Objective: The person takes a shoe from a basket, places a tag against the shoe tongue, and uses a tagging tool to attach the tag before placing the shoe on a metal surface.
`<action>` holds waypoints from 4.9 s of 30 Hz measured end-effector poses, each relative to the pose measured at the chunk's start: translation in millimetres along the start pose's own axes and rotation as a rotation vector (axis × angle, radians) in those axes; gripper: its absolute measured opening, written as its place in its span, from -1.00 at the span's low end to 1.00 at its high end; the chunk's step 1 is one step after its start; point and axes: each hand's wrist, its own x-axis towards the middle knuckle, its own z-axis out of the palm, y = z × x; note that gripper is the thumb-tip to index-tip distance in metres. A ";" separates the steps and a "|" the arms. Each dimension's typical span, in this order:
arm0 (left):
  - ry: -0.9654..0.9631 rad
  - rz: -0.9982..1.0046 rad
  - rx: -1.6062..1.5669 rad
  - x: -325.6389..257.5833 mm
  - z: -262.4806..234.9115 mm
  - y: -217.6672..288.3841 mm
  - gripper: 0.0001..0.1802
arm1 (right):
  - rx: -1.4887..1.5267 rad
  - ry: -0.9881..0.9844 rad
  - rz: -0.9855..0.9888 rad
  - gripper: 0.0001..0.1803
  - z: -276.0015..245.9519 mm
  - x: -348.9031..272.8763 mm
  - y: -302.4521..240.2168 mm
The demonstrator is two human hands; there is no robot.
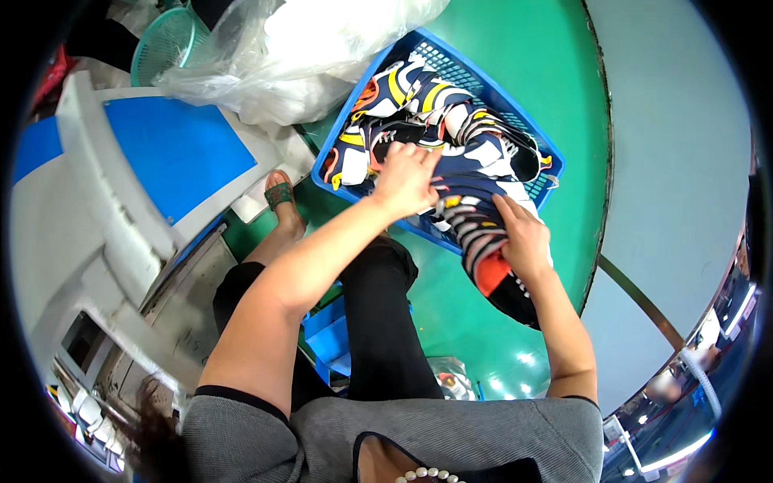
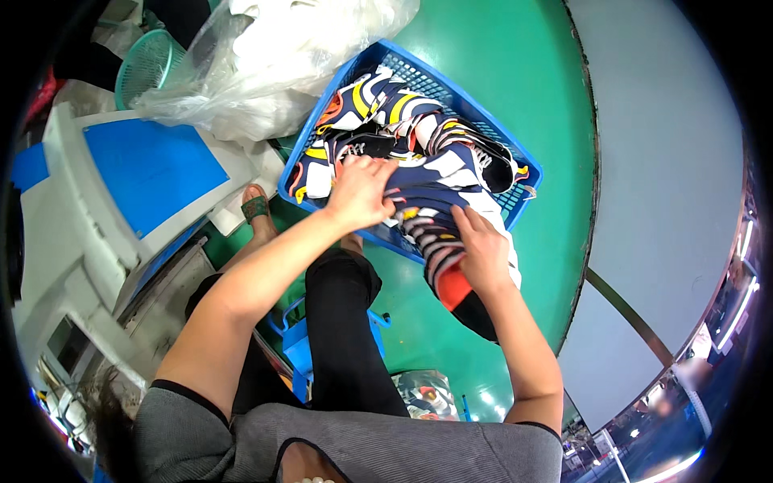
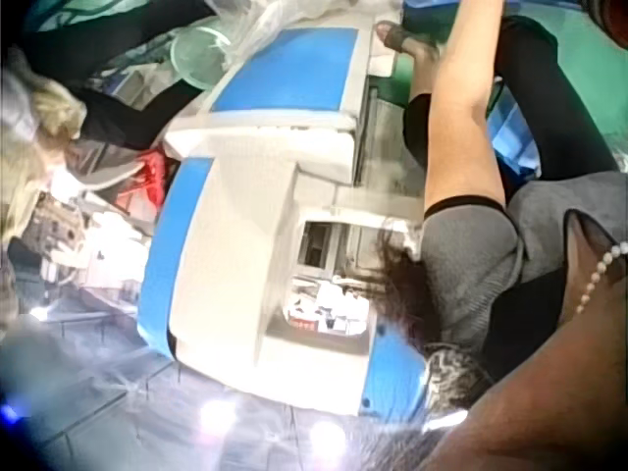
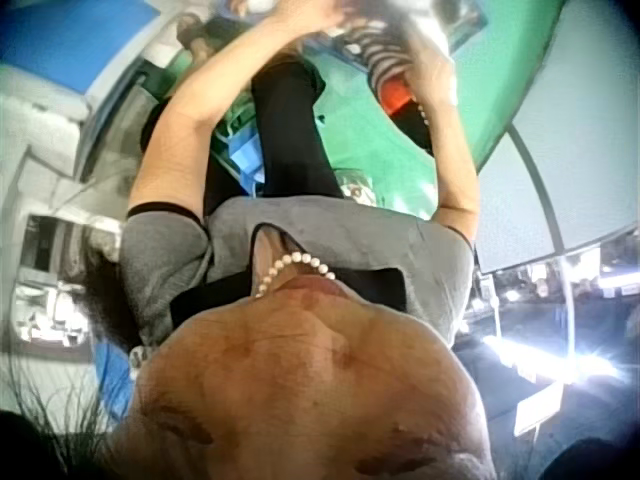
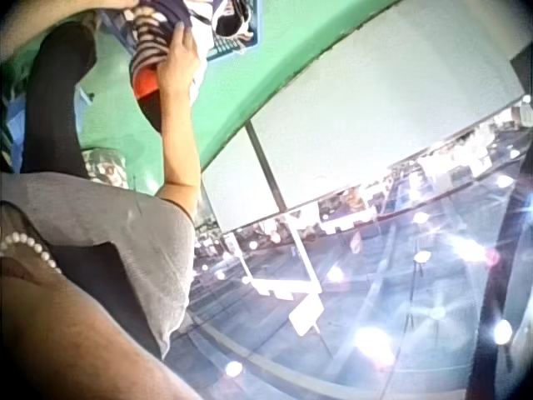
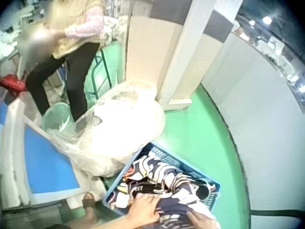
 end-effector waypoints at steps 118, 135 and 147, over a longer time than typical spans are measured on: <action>1.001 -0.692 -1.725 -380.3 -330.1 121.2 -0.65 | 1.795 -0.278 -0.081 -0.76 -52.7 -91.1 -409.4; 0.987 -0.587 -0.846 -418.1 -304.3 212.2 -0.62 | 1.885 -0.356 -0.222 -0.85 -30.7 -135.1 -410.9; 0.851 -0.797 -1.874 -395.1 -342.0 137.9 -0.69 | 1.899 -0.345 -0.062 -0.86 -20.2 -58.8 -418.3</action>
